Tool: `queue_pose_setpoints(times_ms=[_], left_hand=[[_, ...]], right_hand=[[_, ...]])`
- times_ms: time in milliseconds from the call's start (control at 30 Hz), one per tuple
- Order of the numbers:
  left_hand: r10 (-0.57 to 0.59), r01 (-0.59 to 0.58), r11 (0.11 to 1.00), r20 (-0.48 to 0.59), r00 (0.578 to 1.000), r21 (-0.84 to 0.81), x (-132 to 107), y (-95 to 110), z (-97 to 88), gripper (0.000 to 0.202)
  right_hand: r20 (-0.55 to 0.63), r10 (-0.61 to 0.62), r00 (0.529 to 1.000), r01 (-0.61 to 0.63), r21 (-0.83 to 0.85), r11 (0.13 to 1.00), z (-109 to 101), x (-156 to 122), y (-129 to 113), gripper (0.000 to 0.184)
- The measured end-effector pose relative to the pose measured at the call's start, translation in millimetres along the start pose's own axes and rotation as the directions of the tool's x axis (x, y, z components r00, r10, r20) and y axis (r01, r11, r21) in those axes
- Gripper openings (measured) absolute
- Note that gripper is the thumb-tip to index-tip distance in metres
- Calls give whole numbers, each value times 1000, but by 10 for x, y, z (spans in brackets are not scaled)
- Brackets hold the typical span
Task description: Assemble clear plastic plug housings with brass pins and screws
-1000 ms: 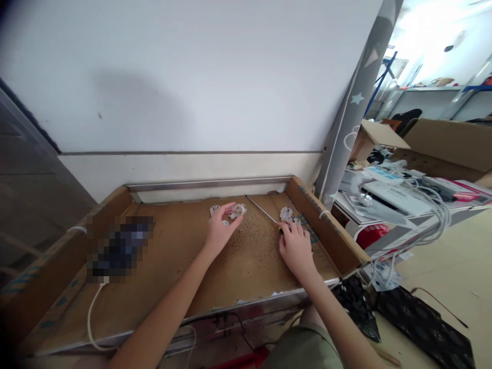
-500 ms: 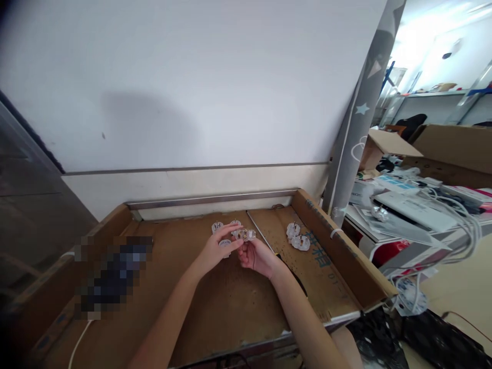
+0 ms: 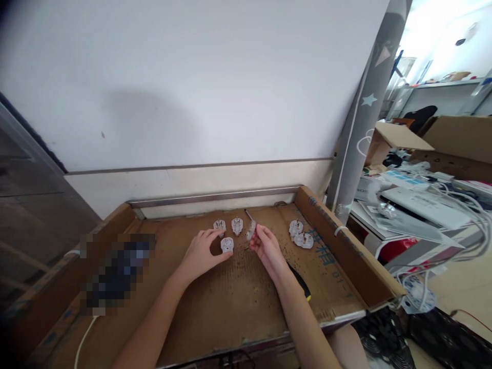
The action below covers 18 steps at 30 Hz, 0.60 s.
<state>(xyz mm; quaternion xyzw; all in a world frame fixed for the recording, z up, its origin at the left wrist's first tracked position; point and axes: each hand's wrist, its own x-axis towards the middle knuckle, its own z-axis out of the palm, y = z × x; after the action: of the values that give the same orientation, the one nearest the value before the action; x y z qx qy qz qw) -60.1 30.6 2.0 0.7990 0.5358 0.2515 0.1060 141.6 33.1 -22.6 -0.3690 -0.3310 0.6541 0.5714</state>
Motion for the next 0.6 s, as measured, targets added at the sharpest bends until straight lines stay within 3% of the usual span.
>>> queue_pose_setpoints(times_ms=[300,433,600], left_hand=[[45,-47,995,25,999,88,-58,85,77,53],[-7,8,996,-2,1000,89,-94,31,58,63],[-10,10,999,11,1000,34,-100,57,39,46]], right_hand=[[-64,-10,998,-5,-227,974,83,-11,140,26],[-68,20,997,-33,-187,982,54,-13,134,27],[30,92,995,-91,-42,995,44,-84,22,31]])
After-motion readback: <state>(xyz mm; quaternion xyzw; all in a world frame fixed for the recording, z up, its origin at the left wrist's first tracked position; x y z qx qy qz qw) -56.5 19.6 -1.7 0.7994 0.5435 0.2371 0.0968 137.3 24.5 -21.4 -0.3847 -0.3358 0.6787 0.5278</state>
